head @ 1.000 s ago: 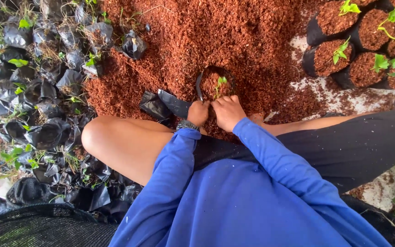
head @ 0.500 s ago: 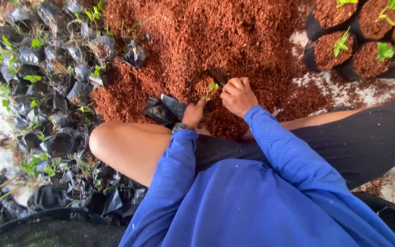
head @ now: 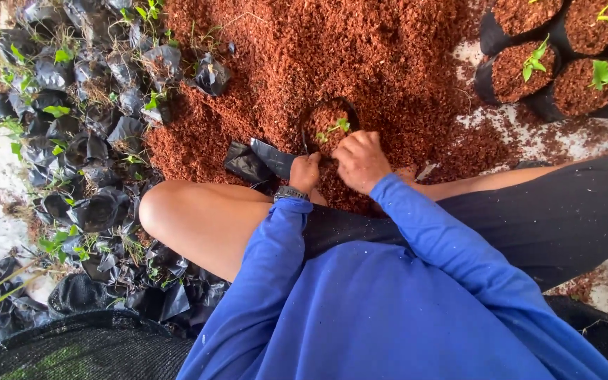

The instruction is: The person sits on the ground and fills black plastic nursery bags with soil from a large pile. They then pick up seedlings, remove them from their original bags, and place them into the newly filled bags, pressing the soil around the base of each plant.

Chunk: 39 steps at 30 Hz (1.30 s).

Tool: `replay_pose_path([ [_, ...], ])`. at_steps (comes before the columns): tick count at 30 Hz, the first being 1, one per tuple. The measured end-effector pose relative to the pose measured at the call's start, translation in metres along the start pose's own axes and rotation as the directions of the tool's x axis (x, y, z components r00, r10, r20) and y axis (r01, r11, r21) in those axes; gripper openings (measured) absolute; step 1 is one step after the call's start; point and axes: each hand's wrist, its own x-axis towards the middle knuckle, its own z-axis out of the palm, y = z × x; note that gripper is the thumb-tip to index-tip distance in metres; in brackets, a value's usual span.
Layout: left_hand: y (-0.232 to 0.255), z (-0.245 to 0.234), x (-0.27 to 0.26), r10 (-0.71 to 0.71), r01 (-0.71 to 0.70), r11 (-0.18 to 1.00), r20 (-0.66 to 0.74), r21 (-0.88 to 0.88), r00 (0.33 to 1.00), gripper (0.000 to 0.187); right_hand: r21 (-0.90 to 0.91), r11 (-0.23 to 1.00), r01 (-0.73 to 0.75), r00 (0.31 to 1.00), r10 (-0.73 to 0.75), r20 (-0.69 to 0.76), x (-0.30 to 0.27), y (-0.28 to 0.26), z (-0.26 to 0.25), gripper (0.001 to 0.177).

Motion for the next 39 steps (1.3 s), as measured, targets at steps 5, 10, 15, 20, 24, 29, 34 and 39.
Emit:
replay_pose_path([
  [5, -0.073, 0.023, 0.024, 0.477, -0.447, 0.790, 0.037, 0.419, 0.878, 0.033, 0.038, 0.984, -0.175, 0.927, 0.152, 0.343, 0.012, -0.032, 0.009, 0.022],
  [10, -0.074, 0.023, 0.029, 0.315, -0.302, 0.918, -0.011, 0.257, 0.949, 0.035, -0.084, 0.988, -0.130, 0.901, 0.153, 0.405, 0.011, -0.029, 0.022, 0.017],
  [15, -0.018, -0.016, 0.042, -0.166, 0.182, 0.942, -0.078, 0.282, 0.983, 0.051, 0.154, 0.988, 0.010, 0.998, -0.019, 0.053, 0.000, 0.012, -0.016, 0.027],
  [20, 0.085, -0.066, 0.034, 0.109, -0.109, 0.994, -0.239, 0.012, 0.965, 0.030, 0.316, 0.933, -0.175, 0.977, 0.204, -0.061, 0.016, 0.079, -0.015, 0.044],
  [24, 0.088, -0.052, 0.067, 0.236, -0.222, 0.972, -0.262, 0.082, 0.936, 0.028, 0.288, 0.949, -0.129, 0.982, 0.081, 0.172, 0.058, 0.056, -0.044, 0.056],
  [29, 0.079, -0.041, 0.078, 0.142, -0.133, 0.990, -0.305, 0.051, 0.942, 0.022, 0.105, 0.992, -0.071, 0.851, 0.005, 0.526, 0.093, 0.046, -0.057, 0.061],
  [34, 0.097, -0.042, 0.070, 0.218, -0.216, 0.975, -0.380, 0.048, 0.899, 0.018, 0.059, 0.982, -0.180, 0.740, 0.096, 0.666, 0.099, 0.047, -0.034, 0.070],
  [39, 0.088, -0.049, 0.068, 0.056, -0.052, 0.998, -0.261, 0.021, 0.964, 0.021, 0.148, 0.925, -0.350, 0.686, 0.146, 0.713, 0.096, 0.042, -0.030, 0.064],
])
